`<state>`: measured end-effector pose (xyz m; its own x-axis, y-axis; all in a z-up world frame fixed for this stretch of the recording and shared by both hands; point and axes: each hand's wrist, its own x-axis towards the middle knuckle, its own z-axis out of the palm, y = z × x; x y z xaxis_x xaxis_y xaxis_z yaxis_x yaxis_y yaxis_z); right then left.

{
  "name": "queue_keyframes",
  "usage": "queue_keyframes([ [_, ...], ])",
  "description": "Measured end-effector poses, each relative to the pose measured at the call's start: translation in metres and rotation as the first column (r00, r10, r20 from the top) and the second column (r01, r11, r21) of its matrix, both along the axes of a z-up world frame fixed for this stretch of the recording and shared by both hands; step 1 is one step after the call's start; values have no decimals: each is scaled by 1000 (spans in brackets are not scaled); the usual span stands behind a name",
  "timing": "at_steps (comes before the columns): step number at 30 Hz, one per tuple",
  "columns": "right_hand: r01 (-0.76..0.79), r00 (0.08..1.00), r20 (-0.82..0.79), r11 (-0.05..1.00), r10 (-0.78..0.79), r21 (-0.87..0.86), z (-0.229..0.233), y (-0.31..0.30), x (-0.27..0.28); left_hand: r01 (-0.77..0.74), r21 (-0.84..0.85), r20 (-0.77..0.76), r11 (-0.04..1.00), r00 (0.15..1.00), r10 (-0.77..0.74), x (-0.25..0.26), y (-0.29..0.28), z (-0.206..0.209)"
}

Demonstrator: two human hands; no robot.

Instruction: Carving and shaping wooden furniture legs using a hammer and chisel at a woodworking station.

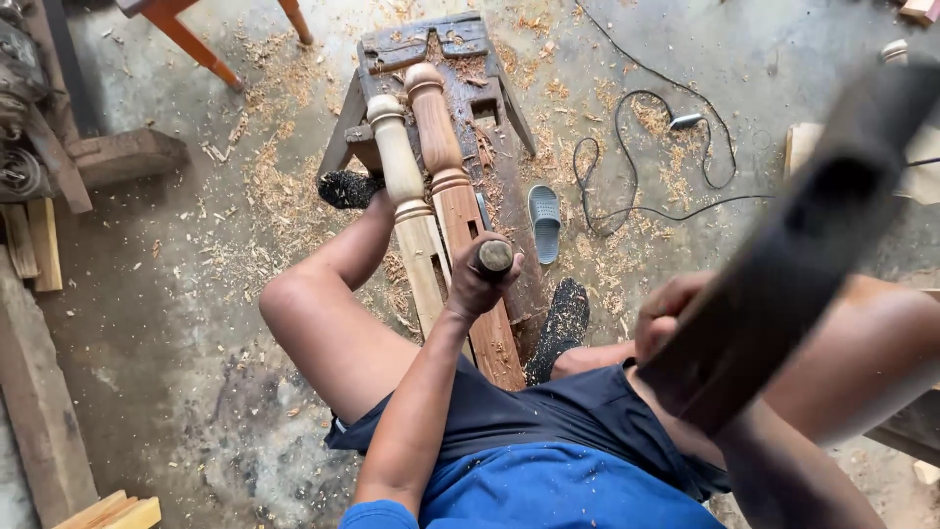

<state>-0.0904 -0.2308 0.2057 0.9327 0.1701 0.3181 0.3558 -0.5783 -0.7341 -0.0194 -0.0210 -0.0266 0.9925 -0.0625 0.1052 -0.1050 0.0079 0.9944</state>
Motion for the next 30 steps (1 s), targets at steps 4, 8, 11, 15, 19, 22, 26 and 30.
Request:
queue_keyframes([
  [4, -110, 973, -184, 981, 139, 157, -93, 9, 0, 51, -59, 14, 997, 999, -50, -3, 7, -19],
  [8, -214, 822, -564, 873, -82, -439, -83, 22, 17, 67, -254, 14, 965, 998, -66, 5, 11, -46],
  [11, -127, 814, -576, 947, -71, -295, -79, 18, 17, -165, -360, -285, 918, 957, 61, 42, 22, -68],
  [15, 261, 663, -745, 956, -73, 138, -77, -7, 22, -311, -433, -146, 846, 950, 275, 76, 36, 27],
  [19, 489, 610, -783, 835, -120, 253, -57, -20, 12, -168, 30, 200, 985, 967, 159, 82, 31, 70],
  [22, 519, 720, -691, 711, -64, 475, -46, -23, 37, -41, -74, 283, 996, 957, 60, 136, 11, 101],
  [26, 588, 681, -729, 642, -66, 491, -46, -26, 36, -38, 751, 453, 659, 757, -472, 197, -1, 26],
  [30, 637, 594, -804, 621, -19, 456, -42, -26, 37, -126, 986, 167, 111, 720, -674, 243, 3, -40],
])
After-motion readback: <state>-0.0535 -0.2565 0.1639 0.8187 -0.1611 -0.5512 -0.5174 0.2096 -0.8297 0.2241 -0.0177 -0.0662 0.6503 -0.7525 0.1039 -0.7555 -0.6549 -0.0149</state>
